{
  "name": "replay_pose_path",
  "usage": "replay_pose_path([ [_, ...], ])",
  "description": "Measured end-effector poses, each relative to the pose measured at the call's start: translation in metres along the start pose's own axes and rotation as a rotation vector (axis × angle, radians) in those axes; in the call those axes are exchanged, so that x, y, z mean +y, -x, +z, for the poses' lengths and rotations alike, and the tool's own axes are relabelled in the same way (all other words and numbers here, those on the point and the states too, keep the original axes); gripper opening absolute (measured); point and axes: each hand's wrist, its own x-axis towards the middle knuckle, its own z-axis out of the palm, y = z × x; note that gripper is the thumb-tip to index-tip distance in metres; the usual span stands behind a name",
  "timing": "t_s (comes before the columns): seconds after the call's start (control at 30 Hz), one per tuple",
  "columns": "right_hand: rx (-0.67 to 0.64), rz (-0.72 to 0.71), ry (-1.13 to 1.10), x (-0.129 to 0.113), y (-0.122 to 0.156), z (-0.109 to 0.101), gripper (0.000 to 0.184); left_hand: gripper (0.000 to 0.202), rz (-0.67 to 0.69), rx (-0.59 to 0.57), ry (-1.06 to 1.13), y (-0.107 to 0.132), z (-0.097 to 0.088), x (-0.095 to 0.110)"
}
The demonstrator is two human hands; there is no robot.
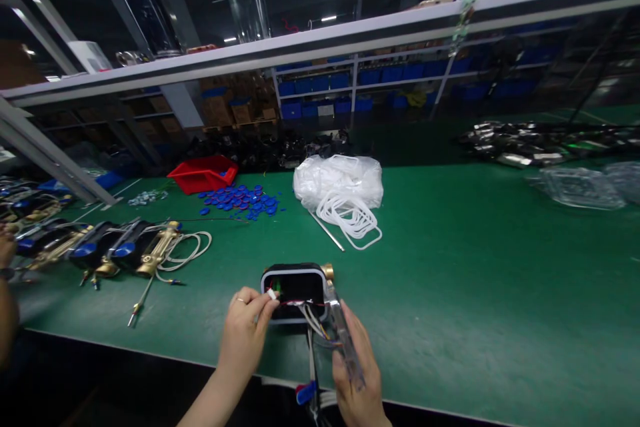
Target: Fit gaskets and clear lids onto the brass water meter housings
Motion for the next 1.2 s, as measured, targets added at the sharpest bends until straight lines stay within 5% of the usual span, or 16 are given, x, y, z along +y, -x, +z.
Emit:
replay_pose_path([
  [0.3, -0.034, 0.039, -0.02, 0.006, 0.01, 0.002, 0.042, 0.021, -0.149, 0.208, -0.056, -0.003, 0.028, -0.012],
  [0.47, -0.029, 0.068, -0.049, 0.009, 0.011, 0.004, 0.042, 0.032, -0.269, -0.022, 0.048, -0.009, 0.031, -0.014],
  [0.6, -0.015, -0.09, -0.042, -0.003, -0.011, -0.005, 0.049, 0.033, -0.271, -0.128, 0.084, -0.01, 0.027, -0.015],
  [0.8, -0.155, -0.55, 0.141, -0.037, -0.039, -0.035, 0.049, 0.039, -0.314, -0.233, 0.17, 0.022, 0.008, -0.004],
  [1.0, -0.359, -0.727, 0.555, -0.059, -0.057, -0.053, 0.049, 0.045, -0.372, -0.259, 0.216, 0.044, 0.005, 0.002],
  [1.2, -0.531, -0.878, 0.685, -0.064, -0.06, -0.057, 0.041, 0.044, -0.244, -0.255, 0.186, 0.05, 0.009, -0.001],
])
